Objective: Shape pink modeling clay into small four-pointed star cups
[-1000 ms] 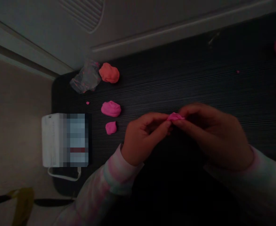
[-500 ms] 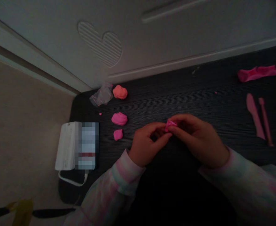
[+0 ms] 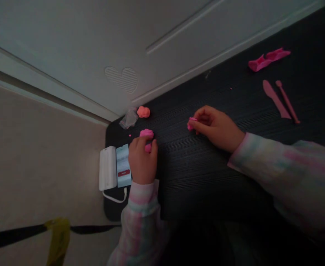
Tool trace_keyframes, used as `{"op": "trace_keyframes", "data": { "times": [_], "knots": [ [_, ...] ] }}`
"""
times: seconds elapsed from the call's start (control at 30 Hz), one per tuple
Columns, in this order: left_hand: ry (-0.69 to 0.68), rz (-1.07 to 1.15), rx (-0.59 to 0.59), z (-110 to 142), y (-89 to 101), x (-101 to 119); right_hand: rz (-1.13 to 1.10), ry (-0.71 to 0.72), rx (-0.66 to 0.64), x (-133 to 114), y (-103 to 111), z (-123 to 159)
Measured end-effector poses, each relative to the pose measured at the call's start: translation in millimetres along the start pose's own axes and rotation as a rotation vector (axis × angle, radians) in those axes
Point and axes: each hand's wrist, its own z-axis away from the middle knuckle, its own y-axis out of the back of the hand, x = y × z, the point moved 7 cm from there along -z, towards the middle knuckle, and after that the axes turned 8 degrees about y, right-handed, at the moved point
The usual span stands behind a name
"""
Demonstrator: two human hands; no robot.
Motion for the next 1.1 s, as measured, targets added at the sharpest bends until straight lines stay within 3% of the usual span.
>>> {"op": "trace_keyframes", "data": {
  "times": [0.13,0.33,0.5,0.63,0.73,0.9,1.1],
  "knots": [
    [0.081,-0.176,-0.178,6,-9.7,-33,-0.050,0.008,0.065,2,5,-1],
    [0.134,-0.008,-0.284,8,-23.1,-41,0.047,0.039,-0.001,0,4,-2],
    [0.113,0.228,-0.330,5,-30.8,-11,0.119,0.055,-0.056,-5,0,0],
    [-0.029,0.327,-0.331,0,-41.0,34,0.069,0.053,-0.157,-5,-7,3],
    [-0.075,0.371,-0.344,0,-48.2,53,0.107,0.059,-0.212,-5,-11,6],
    [0.006,0.466,-0.416,4,-53.9,52,0.187,0.045,-0.254,-4,-13,7],
    [0.101,0.563,-0.422,8,-56.6,46,0.185,-0.030,-0.330,3,-14,7]
  ]
}}
